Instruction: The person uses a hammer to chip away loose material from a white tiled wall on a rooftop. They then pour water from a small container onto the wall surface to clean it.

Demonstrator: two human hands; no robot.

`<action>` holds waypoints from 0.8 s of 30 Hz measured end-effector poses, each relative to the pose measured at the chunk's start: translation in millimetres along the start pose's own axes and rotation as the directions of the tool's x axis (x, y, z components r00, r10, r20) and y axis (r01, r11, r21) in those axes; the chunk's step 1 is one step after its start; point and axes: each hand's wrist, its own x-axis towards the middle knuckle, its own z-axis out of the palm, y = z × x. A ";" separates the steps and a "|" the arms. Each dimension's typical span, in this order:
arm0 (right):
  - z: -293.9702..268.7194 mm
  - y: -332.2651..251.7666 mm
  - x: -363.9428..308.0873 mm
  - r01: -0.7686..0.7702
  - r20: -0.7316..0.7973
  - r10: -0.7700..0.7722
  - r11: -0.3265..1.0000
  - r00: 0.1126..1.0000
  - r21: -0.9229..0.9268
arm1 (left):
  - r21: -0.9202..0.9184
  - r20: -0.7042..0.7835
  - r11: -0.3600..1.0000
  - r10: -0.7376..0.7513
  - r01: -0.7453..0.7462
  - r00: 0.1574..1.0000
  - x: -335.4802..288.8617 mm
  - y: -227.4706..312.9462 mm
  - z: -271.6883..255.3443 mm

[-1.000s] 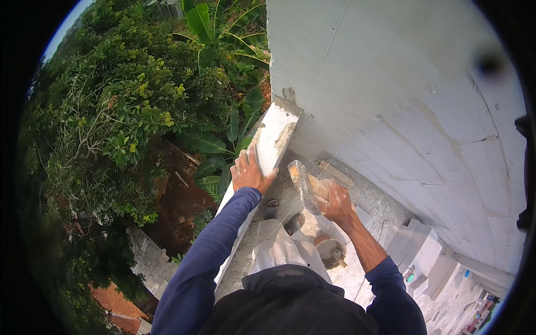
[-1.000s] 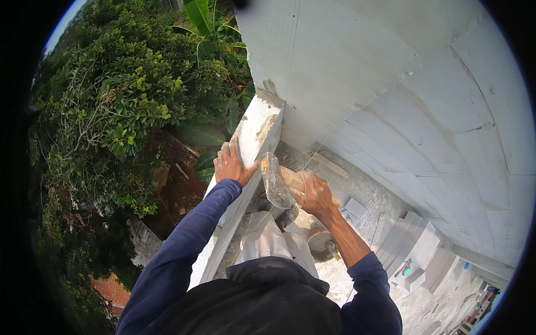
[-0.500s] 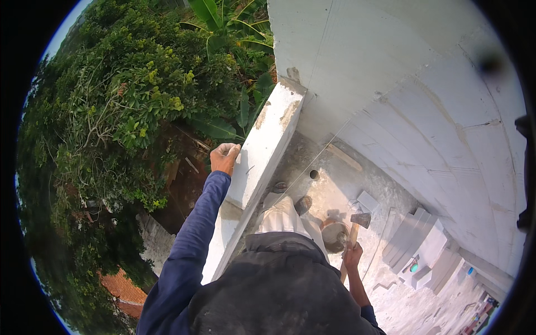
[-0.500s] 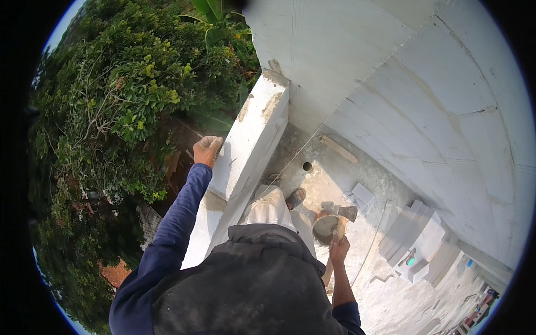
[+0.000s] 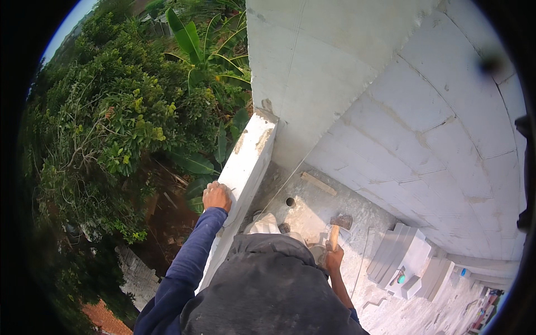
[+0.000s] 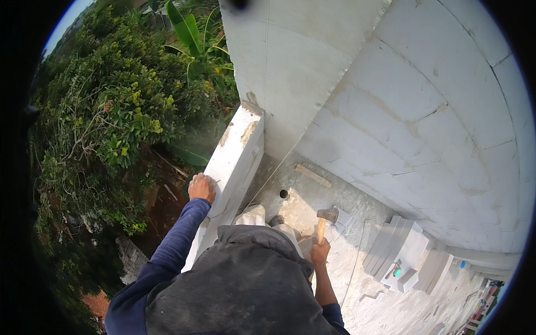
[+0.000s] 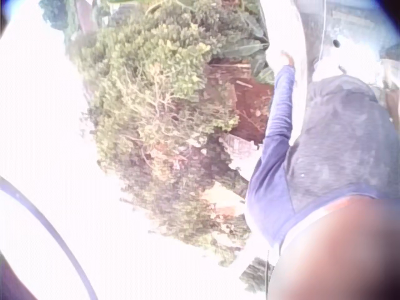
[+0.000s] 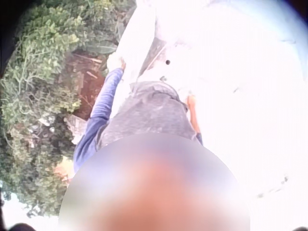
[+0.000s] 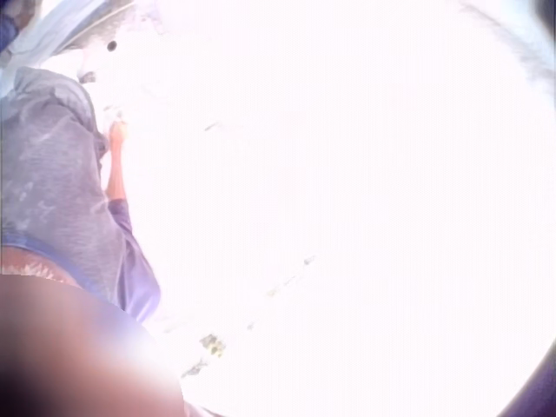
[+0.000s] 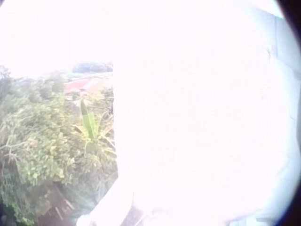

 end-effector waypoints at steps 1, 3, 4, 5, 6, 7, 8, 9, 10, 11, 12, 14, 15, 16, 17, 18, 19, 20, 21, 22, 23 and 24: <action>-1.5 -11.8 -0.5 -0.020 0.025 0.020 1.000 0.999 0.019 | -0.102 0.057 0.991 -0.081 0.086 0.995 0.1 6.9 0.5; -1.5 -42.5 5.8 0.119 -0.005 -0.122 0.978 0.993 -0.172 | -0.498 0.274 0.835 -0.106 0.235 0.956 12.7 18.8 -6.9; -1.8 -53.7 0.8 0.181 0.002 -0.186 0.950 0.982 -0.256 | -0.724 0.378 0.602 -0.063 0.338 0.923 11.2 25.8 -11.1; -0.1 -67.2 3.9 0.127 0.009 -0.129 0.963 0.992 -0.239 | -0.850 0.457 0.296 0.005 0.435 0.889 10.9 36.9 -13.3; 1.1 -81.2 6.8 0.175 0.023 -0.175 0.950 0.984 -0.260 | -0.870 0.483 -0.047 0.114 0.490 0.868 11.9 48.1 -17.6; -0.1 -94.6 8.5 0.210 0.031 -0.210 0.935 0.977 -0.284 | -0.859 0.494 -0.094 0.106 0.503 0.863 10.8 57.8 -23.9; -0.9 -107.0 10.3 0.261 0.043 -0.260 0.917 0.965 -0.301 | -0.851 0.492 -0.144 0.117 0.505 0.862 9.3 67.8 -30.1; -0.2 -119.6 12.1 0.299 0.059 -0.295 0.904 0.954 -0.305 | -0.846 0.467 -0.208 0.155 0.491 0.870 7.8 77.5 -37.3; 1.5 -132.7 13.3 0.353 0.075 -0.346 0.887 0.935 -0.300 | -0.831 0.488 -0.221 0.151 0.510 0.860 5.9 86.7 -44.9; 6.2 -147.7 14.1 0.436 0.077 -0.433 0.852 0.898 -0.289 | -0.822 0.484 -0.247 0.172 0.514 0.858 3.7 95.8 -53.3; 10.8 -164.1 13.9 0.445 0.071 -0.441 0.862 0.895 -0.243 | -0.812 0.480 -0.271 0.195 0.517 0.856 2.1 105.1 -61.1; 23.1 -201.8 9.1 0.443 0.022 -0.446 0.879 0.895 -0.177 | -0.828 0.452 -0.249 0.236 0.503 0.860 -2.1 124.1 -75.1; 27.1 -223.6 5.5 0.529 0.054 -0.528 0.848 0.848 -0.029 | -0.833 0.444 -0.235 0.258 0.501 0.858 -5.0 133.5 -81.1; 27.8 -246.2 0.3 0.531 0.080 -0.538 0.842 0.839 0.090 | -0.852 0.428 -0.196 0.275 0.486 0.861 -7.5 142.8 -86.7; 27.5 -268.4 -6.1 0.468 0.139 -0.502 0.857 0.854 0.216 | -0.868 0.415 -0.157 0.293 0.471 0.861 -10.6 151.7 -91.7; 27.3 -290.2 -12.3 0.445 0.199 -0.541 0.811 0.817 0.379 | -0.881 0.401 -0.126 0.314 0.457 0.860 -13.0 160.5 -96.5; 28.8 -310.6 -17.7 0.394 0.209 -0.490 0.840 0.846 0.374 | -0.915 0.372 -0.028 0.326 0.402 0.869 -15.8 169.0 -100.7; 31.2 -329.6 -21.2 0.397 0.218 -0.511 0.820 0.831 0.412 | -0.939 0.338 0.060 0.341 0.339 0.877 -18.9 176.7 -104.7; 32.2 -345.8 -24.3 0.436 0.221 -0.589 0.757 0.777 0.487 | -0.953 0.303 0.144 0.356 0.268 0.884 -21.4 183.1 -109.2; 33.1 -359.3 -26.0 0.394 0.239 -0.538 0.796 0.808 0.459 | -0.957 0.278 0.187 0.357 0.223 0.892 -21.9 188.9 -113.2; 34.8 -370.2 -27.0 0.388 0.253 -0.541 0.794 0.802 0.467 | -0.957 0.253 0.229 0.356 0.178 0.900 -21.6 193.9 -117.1; 36.2 -379.1 -26.9 0.385 0.267 -0.545 0.793 0.795 0.473 | -0.964 0.202 0.238 0.374 0.117 0.905 -20.1 197.6 -121.3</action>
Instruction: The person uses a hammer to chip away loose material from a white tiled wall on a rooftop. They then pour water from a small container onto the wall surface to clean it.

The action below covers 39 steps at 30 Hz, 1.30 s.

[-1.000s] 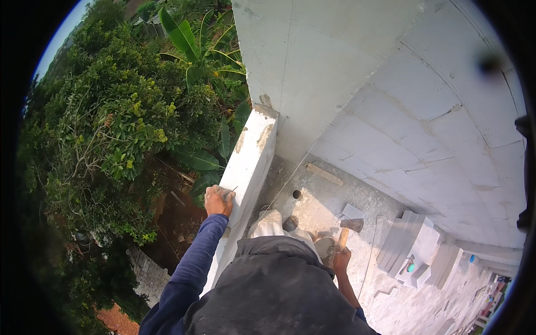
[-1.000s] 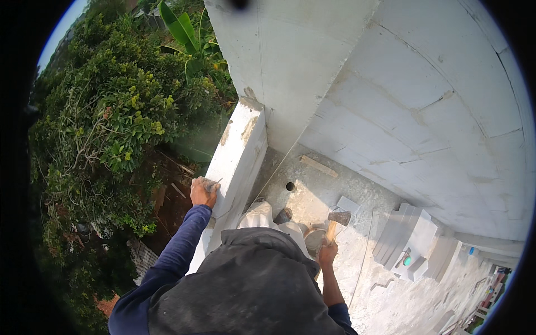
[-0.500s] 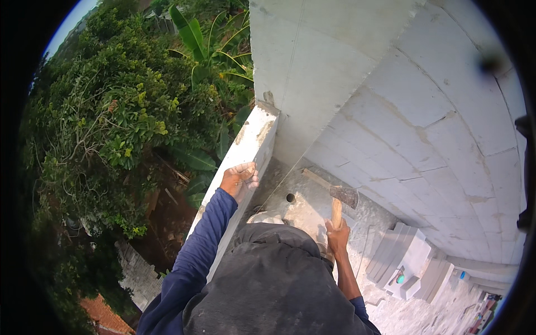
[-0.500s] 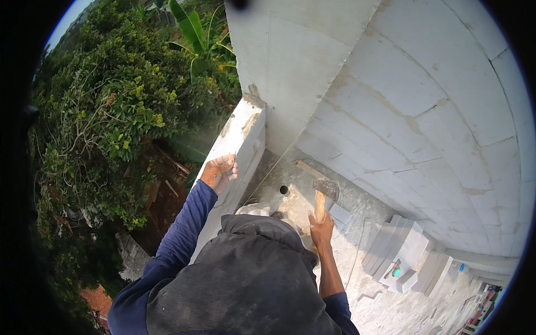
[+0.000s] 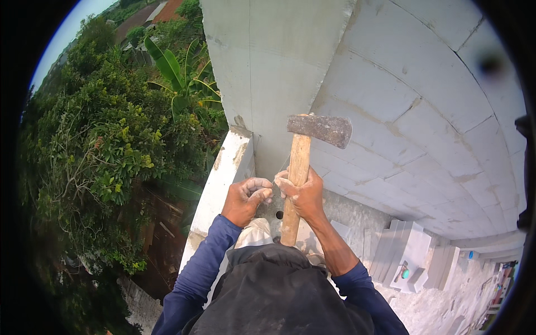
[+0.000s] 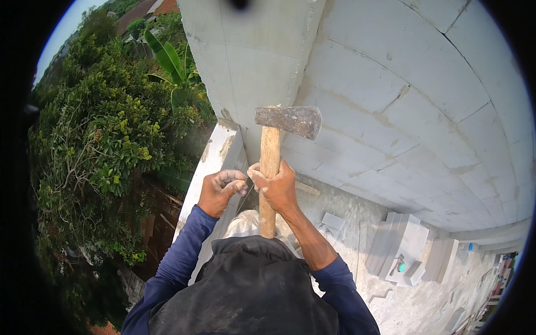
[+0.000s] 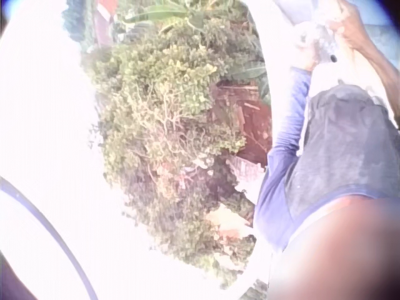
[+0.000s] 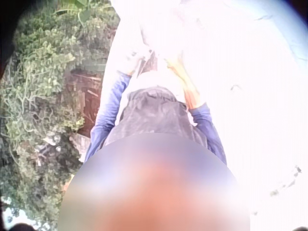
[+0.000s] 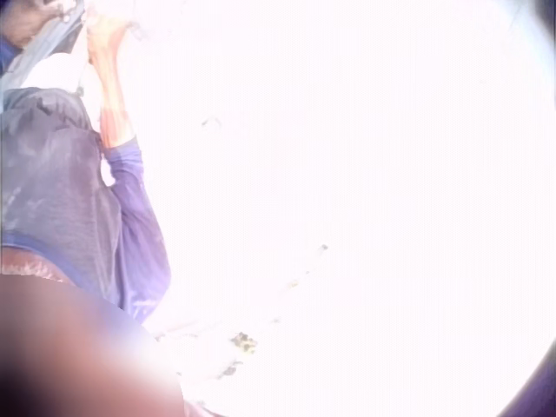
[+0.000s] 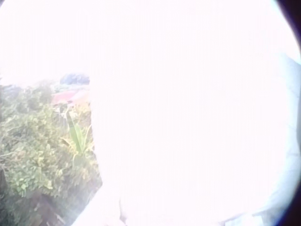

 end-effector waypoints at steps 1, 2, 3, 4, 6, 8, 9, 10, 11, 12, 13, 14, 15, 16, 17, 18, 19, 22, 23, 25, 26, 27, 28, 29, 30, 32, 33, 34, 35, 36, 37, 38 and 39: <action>2.3 -4.8 5.0 0.004 -0.002 -0.004 1.000 1.000 0.027 | 0.039 -0.002 0.999 0.007 -0.007 1.000 3.8 5.1 -0.1; 4.3 -8.6 9.0 0.009 -0.004 -0.009 0.999 1.000 0.052 | 0.092 -0.019 0.995 0.038 -0.036 0.999 8.6 10.1 -0.1; 6.6 -12.8 16.2 0.006 -0.015 -0.005 0.998 1.000 0.070 | 0.145 -0.034 0.987 0.075 -0.069 0.997 15.5 16.2 -1.4; 9.3 -16.9 23.1 0.050 -0.027 -0.048 0.995 0.999 0.088 | 0.204 -0.051 0.976 0.085 -0.073 0.995 22.5 22.3 -2.5; 12.4 -27.6 36.5 0.082 -0.086 -0.074 0.992 0.994 0.093 | 0.377 -0.057 0.880 0.334 -0.289 0.941 36.7 35.2 -3.0; 13.9 -42.2 51.7 0.156 -0.112 -0.144 0.982 0.983 0.110 | 0.464 -0.001 0.771 0.492 -0.435 0.871 49.1 50.2 -4.9; 15.3 -49.9 57.3 0.173 -0.132 -0.158 0.978 0.979 0.114 | 0.463 -0.001 0.742 0.548 -0.485 0.837 57.9 57.6 -3.9; 16.8 -58.1 62.8 0.195 -0.148 -0.180 0.976 0.972 0.098 | 0.459 0.021 0.725 0.570 -0.514 0.821 66.7 65.5 -3.6; 18.6 -66.3 68.5 0.214 -0.167 -0.198 0.973 0.966 0.083 | 0.453 0.038 0.705 0.597 -0.546 0.801 75.7 73.2 -4.5; 19.8 -73.8 73.3 0.230 -0.186 -0.214 0.971 0.959 0.069 | 0.439 0.046 0.695 0.616 -0.570 0.787 84.0 79.7 -4.6; 21.3 -80.4 77.3 0.259 -0.211 -0.241 0.964 0.947 0.061 | 0.436 0.059 0.685 0.625 -0.583 0.778 91.5 84.9 -4.7; 22.5 -86.4 81.6 0.285 -0.234 -0.266 0.957 0.935 0.052 | 0.428 0.061 0.686 0.628 -0.588 0.776 98.7 89.2 -4.5; 23.9 -90.8 84.8 0.312 -0.252 -0.291 0.949 0.923 0.046 | 0.408 0.050 0.696 0.630 -0.592 0.775 104.3 92.0 -4.3; 25.1 -94.6 88.0 0.322 -0.270 -0.297 0.945 0.916 0.052 | 0.408 0.061 0.681 0.645 -0.608 0.762 110.0 94.4 -3.4; 25.9 -97.1 91.5 0.335 -0.286 -0.305 0.940 0.908 0.061 | 0.396 0.063 0.671 0.661 -0.627 0.748 116.1 96.3 -2.1; 26.1 -99.2 95.0 0.351 -0.303 -0.316 0.934 0.899 0.068 | 0.365 0.051 0.671 0.678 -0.645 0.734 122.7 98.8 -0.5; 25.2 -100.5 98.9 0.365 -0.312 -0.342 0.931 0.887 0.017 | 0.399 0.057 0.639 0.698 -0.658 0.713 129.5 101.6 1.5; 15.3 -102.9 109.6 0.399 -0.342 -0.420 0.907 0.841 -0.133 | 0.473 0.010 0.536 0.791 -0.700 0.612 154.5 117.8 7.7; 8.4 -104.0 111.5 0.409 -0.354 -0.447 0.895 0.822 -0.180 | 0.518 -0.021 0.472 0.840 -0.713 0.541 168.0 127.2 9.1; -8.0 -105.7 115.5 0.448 -0.319 -0.548 0.828 0.773 -0.337 | 0.596 -0.073 0.389 0.897 -0.702 0.435 194.4 146.2 14.0; -17.4 -106.8 117.5 0.473 -0.265 -0.615 0.762 0.743 -0.442 | 0.629 -0.098 0.371 0.910 -0.683 0.404 206.9 155.5 17.4; -25.1 -106.8 120.3 0.492 -0.204 -0.672 0.684 0.712 -0.538 | 0.650 -0.136 0.378 0.912 -0.659 0.388 217.8 163.3 20.3; -31.6 -106.1 122.4 0.515 -0.129 -0.769 0.532 0.626 -0.672 | 0.683 -0.122 0.332 0.930 -0.650 0.347 226.9 169.6 24.0; -37.7 -105.4 125.3 0.511 -0.036 -0.843 0.359 0.536 -0.781 | 0.703 -0.120 0.308 0.940 -0.641 0.320 236.6 174.6 27.4; -43.2 -104.9 127.8 0.484 0.041 -0.870 0.233 0.491 -0.843 | 0.715 -0.119 0.293 0.946 -0.634 0.302 243.5 177.2 30.9; -52.5 -103.8 133.1 0.412 0.168 -0.881 0.033 0.442 -0.911 | 0.710 -0.105 0.231 0.969 -0.666 0.225 252.3 176.9 31.2; -56.2 -103.7 135.8 0.376 0.217 -0.870 -0.039 0.443 -0.926 | 0.693 -0.109 0.207 0.977 -0.690 0.184 256.2 176.0 30.3; -58.5 -103.3 137.6 0.347 0.245 -0.857 -0.083 0.453 -0.934 | 0.676 -0.115 0.219 0.974 -0.704 0.193 260.3 174.7 29.6; -60.3 -103.5 139.0 0.326 0.266 -0.841 -0.114 0.471 -0.939 | 0.648 -0.130 0.237 0.971 -0.724 0.201 262.8 173.1 28.2; -61.4 -103.9 140.1 0.310 0.294 -0.824 -0.153 0.484 -0.938 | 0.621 -0.146 0.256 0.967 -0.741 0.211 264.4 170.9 26.2; -62.0 -104.9 141.0 0.304 0.313 -0.812 -0.176 0.492 -0.936 | 0.605 -0.142 0.252 0.967 -0.755 0.209 265.3 169.5 23.8; -62.3 -106.4 142.8 0.300 0.334 -0.801 -0.202 0.497 -0.932 | 0.590 -0.140 0.246 0.969 -0.769 0.203 267.5 169.6 21.7; -62.3 -108.8 145.1 0.318 0.361 -0.809 -0.229 0.464 -0.920 | 0.576 -0.138 0.238 0.971 -0.782 0.194 269.7 170.6 20.3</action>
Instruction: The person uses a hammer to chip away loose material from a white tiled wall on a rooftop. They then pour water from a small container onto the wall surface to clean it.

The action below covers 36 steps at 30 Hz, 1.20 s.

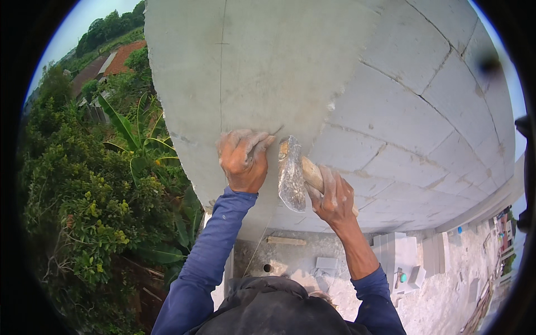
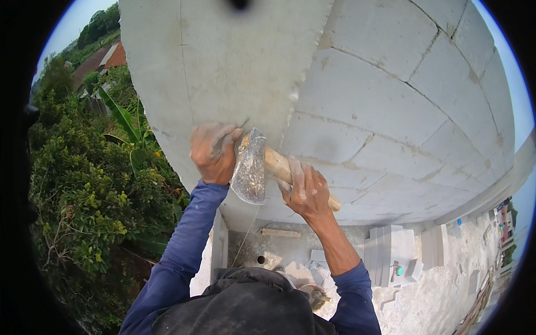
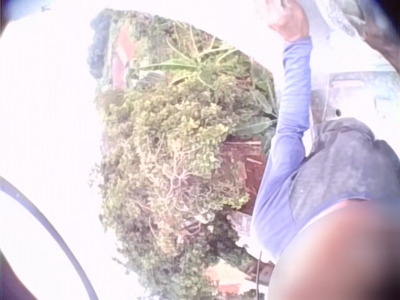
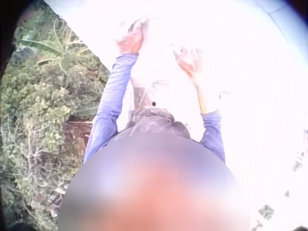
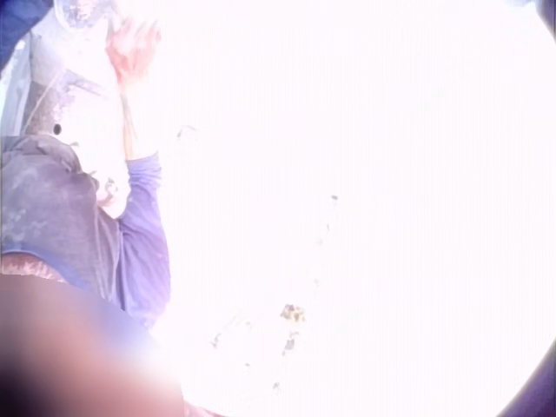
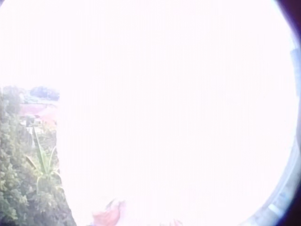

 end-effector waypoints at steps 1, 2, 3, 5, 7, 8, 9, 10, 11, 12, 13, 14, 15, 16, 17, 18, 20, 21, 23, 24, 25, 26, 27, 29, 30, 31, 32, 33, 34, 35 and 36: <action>1.0 0.7 3.0 0.037 -0.026 -0.037 0.999 0.999 0.002 | -0.003 -0.008 1.000 0.014 -0.014 1.000 0.5 -1.3 0.0; 2.4 1.2 6.3 0.063 -0.036 -0.062 0.998 0.997 0.015 | -0.003 -0.017 1.000 0.024 -0.024 1.000 1.0 -2.4 -0.2; 3.3 1.2 9.6 0.094 -0.065 -0.093 0.996 0.994 0.013 | -0.011 -0.027 1.000 0.021 -0.021 0.999 1.4 -2.6 -1.3; 5.1 2.0 16.0 0.134 -0.093 -0.131 0.991 0.987 0.028 | -0.014 -0.019 0.999 0.051 -0.051 0.999 2.4 -3.7 -2.0; 5.6 3.3 21.0 0.114 -0.065 -0.115 0.993 0.991 -0.016 | -0.023 -0.017 0.998 0.064 -0.065 0.998 2.3 -4.8 -2.2; 5.7 3.6 22.9 0.100 -0.056 -0.102 0.994 0.993 -0.040 | -0.023 -0.021 0.997 0.070 -0.071 0.997 2.0 -5.2 -2.0; 5.7 2.9 23.8 0.107 -0.063 -0.108 0.994 0.992 -0.020 | -0.021 -0.026 0.997 0.076 -0.077 0.997 1.6 -6.1 -2.0; 5.2 2.0 24.4 0.110 -0.076 -0.110 0.994 0.991 0.000 | -0.023 -0.025 0.997 0.067 -0.068 0.997 1.3 -6.8 -2.0; 4.6 1.4 24.5 0.116 -0.087 -0.113 0.993 0.990 0.020 | -0.026 -0.023 0.998 0.056 -0.057 0.998 0.5 -7.1 -1.7; 4.0 0.6 24.9 0.108 -0.061 -0.107 0.994 0.992 0.006 | -0.029 -0.019 0.999 0.044 -0.045 0.999 0.1 -7.4 -1.7; 2.8 -0.1 24.8 0.099 -0.036 -0.099 0.995 0.994 -0.011 | -0.038 -0.028 0.998 0.043 -0.044 0.999 -0.2 -7.5 -1.3; 1.9 -1.7 24.8 0.081 0.005 -0.081 0.996 0.997 -0.033 | -0.050 -0.033 0.998 0.043 -0.044 0.999 0.3 -8.3 -1.5; 0.8 -1.9 25.2 0.071 0.013 -0.070 0.996 0.997 -0.057 | -0.067 -0.034 0.997 0.042 -0.044 0.999 0.1 -7.9 -1.3; 0.0 -2.2 25.9 0.055 0.035 -0.052 0.995 0.998 -0.087 | -0.068 -0.023 0.997 0.038 -0.040 0.999 0.1 -7.8 -1.7; -0.7 -2.0 26.2 0.038 0.067 -0.031 0.992 0.997 -0.116 | -0.067 -0.022 0.997 0.036 -0.038 0.999 0.1 -7.8 -2.0; -1.3 -2.2 26.3 0.064 0.012 -0.063 0.994 0.998 -0.088 | -0.070 -0.027 0.997 0.024 -0.026 0.999 0.4 -8.2 -2.0; -2.4 -2.6 25.5 0.134 -0.115 -0.135 0.991 0.984 -0.016 | -0.045 0.000 0.998 0.042 -0.042 0.999 -0.8 -7.6 -3.4; -3.1 -3.8 24.1 0.124 -0.072 -0.125 0.992 0.990 -0.023 | -0.044 0.011 0.999 0.017 -0.016 1.000 -1.4 -7.4 -4.0; -3.0 -4.8 22.9 0.126 -0.051 -0.127 0.992 0.991 -0.027 | -0.042 -0.014 0.999 0.032 -0.033 0.999 -1.0 -7.8 -3.4; -1.9 -4.2 23.3 0.017 0.114 -0.006 0.995 0.993 -0.099 | -0.064 -0.018 0.998 0.026 -0.027 1.000 -0.8 -7.7 -3.0; -1.5 -4.8 22.8 0.044 0.057 -0.039 0.995 0.998 -0.093 | -0.065 -0.004 0.997 0.035 -0.035 0.999 -0.5 -7.6 -2.7; -0.3 -4.3 22.9 0.049 0.055 -0.043 0.994 0.998 -0.101 | -0.073 0.000 0.996 0.049 -0.049 0.999 0.4 -8.3 -2.3; 0.5 -3.8 22.9 0.042 0.051 -0.037 0.994 0.998 -0.100 | -0.072 -0.016 0.995 0.068 -0.069 0.998 1.2 -8.5 -1.8; 1.5 -2.8 23.0 0.074 0.010 -0.074 0.997 0.997 -0.023 | -0.036 -0.016 0.997 0.061 -0.062 0.998 1.1 -6.8 -3.1; 2.2 -2.4 23.4 0.080 -0.028 -0.080 0.997 0.996 -0.008 | -0.026 -0.015 0.999 0.041 -0.042 0.999 1.0 -5.6 -3.8; 2.7 -1.3 24.4 0.093 -0.057 -0.093 0.996 0.994 0.010 | -0.027 -0.008 0.999 0.035 -0.035 0.999 1.2 -4.2 -4.4; 2.9 -0.1 25.6 0.065 -0.028 -0.066 0.997 0.997 -0.028 | -0.040 0.006 0.999 0.014 -0.013 1.000 1.4 -3.2 -4.8; 3.0 1.3 27.0 0.048 0.011 -0.047 0.997 0.999 -0.065 | -0.072 0.021 0.997 -0.015 0.016 1.000 0.5 -0.7 -5.6; 2.9 2.2 28.0 0.037 0.007 -0.036 0.994 0.999 -0.101 | -0.057 0.033 0.998 -0.010 0.012 0.999 -0.4 1.4 -6.7; 2.3 2.4 28.3 0.041 0.001 -0.041 0.997 0.999 -0.070 | -0.056 0.021 0.998 -0.001 0.002 1.000 1.0 1.4 -6.6; 1.8 2.5 28.7 0.060 -0.049 -0.062 0.998 0.997 -0.033 | -0.045 0.010 0.999 -0.009 0.009 1.000 3.6 0.5 -6.2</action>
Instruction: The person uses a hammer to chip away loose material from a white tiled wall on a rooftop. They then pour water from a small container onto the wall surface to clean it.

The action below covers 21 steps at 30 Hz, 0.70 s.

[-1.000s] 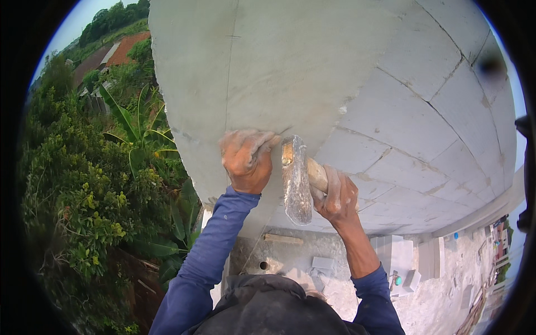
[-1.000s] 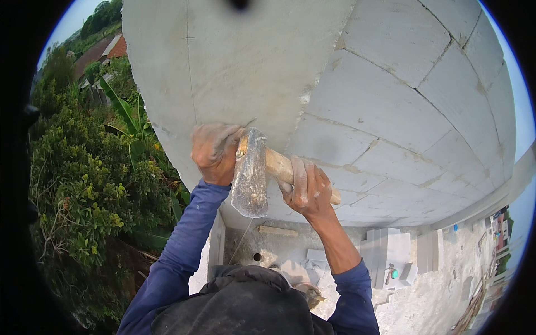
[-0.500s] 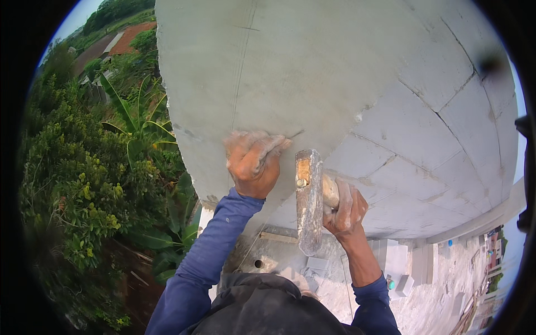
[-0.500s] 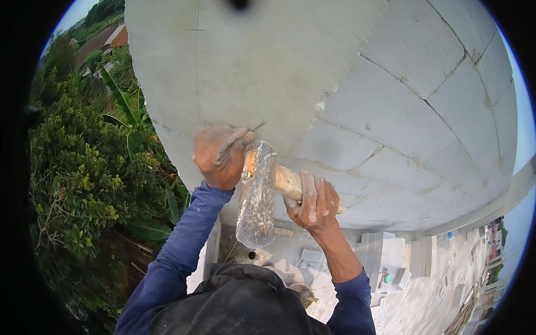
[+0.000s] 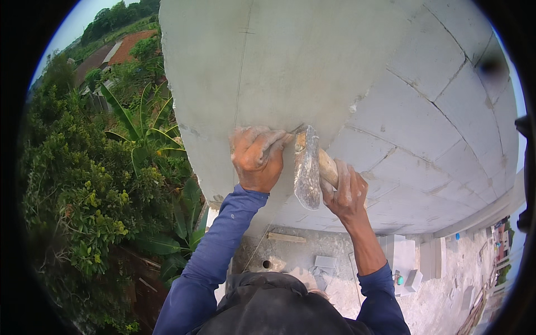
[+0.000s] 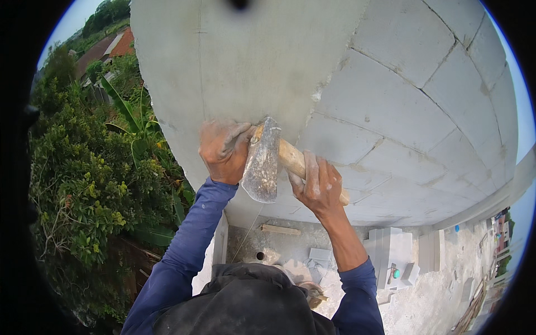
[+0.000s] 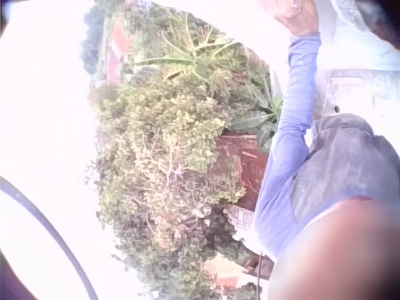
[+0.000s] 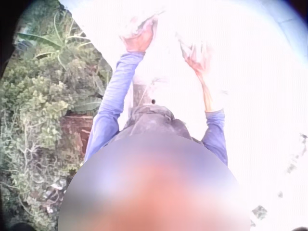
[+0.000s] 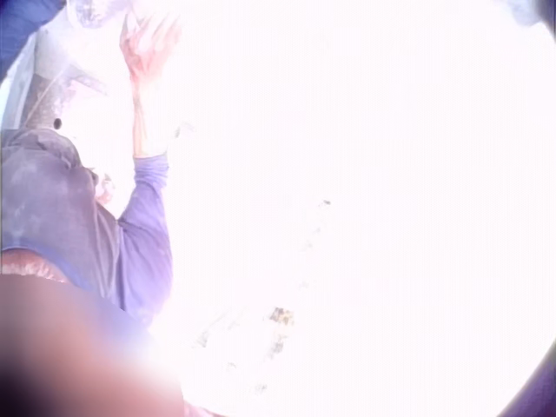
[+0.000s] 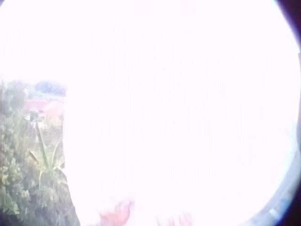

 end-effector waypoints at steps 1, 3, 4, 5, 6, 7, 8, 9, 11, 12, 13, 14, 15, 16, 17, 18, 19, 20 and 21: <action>-0.7 -1.0 -0.2 0.016 -0.021 -0.016 0.999 1.000 0.040 | -0.002 -0.014 0.999 0.040 -0.041 0.999 1.0 0.3 -0.3; -0.8 -3.0 -0.3 -0.083 0.039 0.082 0.996 0.996 0.022 | 0.006 -0.016 0.998 0.067 -0.067 0.998 2.1 4.0 0.3; -0.9 -5.5 -1.4 -0.131 0.071 0.129 0.991 0.989 0.027 | 0.056 -0.006 0.994 0.094 -0.093 0.996 1.4 7.5 -0.1; -1.2 -7.6 -3.0 -0.134 0.030 0.132 0.989 0.991 0.068 | 0.112 0.003 0.986 0.121 -0.121 0.993 1.6 10.8 0.4; -0.8 -9.5 -4.7 -0.127 -0.019 0.131 0.983 0.991 0.132 | 0.166 0.002 0.973 0.163 -0.161 0.987 3.1 12.8 1.0; -0.3 -12.8 -8.8 -0.122 -0.075 0.141 0.968 0.987 0.219 | 0.207 0.052 0.967 0.141 -0.149 0.989 3.1 15.6 1.5; 0.6 -18.0 -15.1 -0.120 -0.113 0.153 0.959 0.982 0.255 | 0.244 0.088 0.959 0.127 -0.145 0.988 2.6 17.8 1.1; 1.0 -23.2 -23.0 -0.118 -0.164 0.175 0.943 0.971 0.311 | 0.287 0.131 0.947 0.108 -0.142 0.985 2.2 17.9 -3.0; -3.2 -34.5 -48.2 -0.150 -0.143 0.208 0.930 0.968 0.336 | 0.070 0.109 0.998 -0.006 -0.002 0.994 1.9 8.6 -18.3; -7.0 -39.1 -64.5 -0.178 -0.076 0.209 0.938 0.975 0.298 | -0.042 0.108 0.995 -0.081 0.086 0.991 -4.4 5.2 -26.9; -10.2 -46.9 -81.9 -0.250 0.009 0.256 0.936 0.967 0.249 | -0.138 0.123 0.943 -0.285 0.301 0.951 -13.6 0.0 -44.3; -12.2 -53.4 -100.2 -0.246 0.031 0.246 0.936 0.969 0.252 | -0.236 0.157 0.829 -0.483 0.508 0.861 -25.3 -7.7 -69.9; -12.5 -61.4 -117.9 -0.302 0.079 0.292 0.918 0.953 0.255 | -0.370 0.200 0.699 -0.583 0.611 0.788 -36.9 -16.7 -93.2; -9.7 -65.0 -131.8 -0.333 0.093 0.320 0.904 0.943 0.267 | -0.373 0.253 0.506 -0.751 0.778 0.610 -52.8 -24.4 -111.5; -7.1 -69.3 -144.6 -0.363 0.108 0.347 0.889 0.932 0.278 | -0.409 0.302 0.328 -0.832 0.851 0.466 -74.2 -29.8 -126.6; -2.2 -75.6 -155.4 -0.366 0.092 0.356 0.879 0.930 0.306 | -0.441 0.360 0.130 -0.881 0.888 0.307 -96.9 -35.4 -138.0; 0.9 -80.7 -164.2 -0.390 0.120 0.372 0.857 0.921 0.336 | -0.398 0.413 -0.088 -0.906 0.913 0.092 -119.7 -40.5 -146.1; 3.8 -86.1 -171.3 -0.414 0.149 0.387 0.834 0.910 0.363 | -0.356 0.490 -0.323 -0.864 0.877 -0.119 -138.1 -48.6 -151.5; 6.5 -94.8 -177.9 -0.462 0.226 0.404 0.798 0.886 0.386 | -0.370 0.522 -0.400 -0.836 0.838 -0.169 -157.0 -52.0 -152.5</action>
